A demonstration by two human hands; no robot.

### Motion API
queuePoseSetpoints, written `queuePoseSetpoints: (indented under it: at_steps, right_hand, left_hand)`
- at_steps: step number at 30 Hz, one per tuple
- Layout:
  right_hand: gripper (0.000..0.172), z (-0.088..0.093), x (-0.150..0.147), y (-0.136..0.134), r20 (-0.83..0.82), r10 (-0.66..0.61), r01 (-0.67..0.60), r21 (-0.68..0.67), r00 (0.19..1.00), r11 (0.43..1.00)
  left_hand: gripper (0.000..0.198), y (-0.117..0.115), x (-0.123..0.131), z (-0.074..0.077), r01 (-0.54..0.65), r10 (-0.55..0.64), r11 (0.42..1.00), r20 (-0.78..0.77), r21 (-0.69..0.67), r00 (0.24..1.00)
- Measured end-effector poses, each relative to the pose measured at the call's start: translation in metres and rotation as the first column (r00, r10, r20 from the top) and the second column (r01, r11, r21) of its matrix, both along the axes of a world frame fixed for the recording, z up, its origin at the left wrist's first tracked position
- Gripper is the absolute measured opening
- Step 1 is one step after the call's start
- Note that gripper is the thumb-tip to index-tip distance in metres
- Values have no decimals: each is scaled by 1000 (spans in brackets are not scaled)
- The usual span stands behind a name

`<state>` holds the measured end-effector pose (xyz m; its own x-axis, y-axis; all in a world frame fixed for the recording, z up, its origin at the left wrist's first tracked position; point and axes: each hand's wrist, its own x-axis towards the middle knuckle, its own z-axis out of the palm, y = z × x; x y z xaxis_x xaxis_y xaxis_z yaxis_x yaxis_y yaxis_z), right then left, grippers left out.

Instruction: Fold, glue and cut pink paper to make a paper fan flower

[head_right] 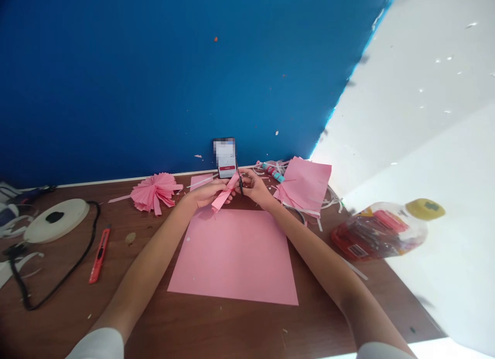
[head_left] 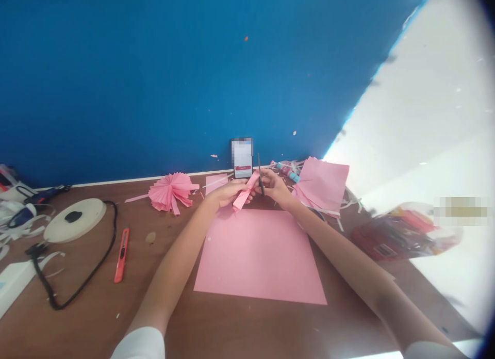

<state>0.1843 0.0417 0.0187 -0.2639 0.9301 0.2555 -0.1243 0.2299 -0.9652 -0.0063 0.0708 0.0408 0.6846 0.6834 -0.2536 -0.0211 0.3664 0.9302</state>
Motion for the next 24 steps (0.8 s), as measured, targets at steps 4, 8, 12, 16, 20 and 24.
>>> queuePoseSetpoints:
  at_steps: [4,8,12,16,20,24]
  right_hand:
    - [62,-1,1,0,-5,-1,0,-11,1000,1000]
    - [62,-4,3,1,-3,-21,21,-30,1000,999]
    - [58,-10,5,3,7,-119,119,-25,993,993]
    - [56,-19,4,7,18,-181,182,-41,983,982]
    - [51,-16,1,7,30,-199,201,-39,979,979]
    - [47,-5,-7,-1,32,-193,194,-21,981,981]
  left_hand:
    - [34,-1,-1,1,37,-37,999,-12,21,999]
    - [50,-1,-1,0,32,-25,993,-65,114,998]
    - [70,0,-3,-4,-34,83,962,-174,269,981]
    - [83,2,-5,-8,-78,196,924,-289,375,937]
    - [91,2,-5,-6,-110,248,888,-263,446,932]
    - [91,-1,-5,1,-123,237,882,-202,455,950]
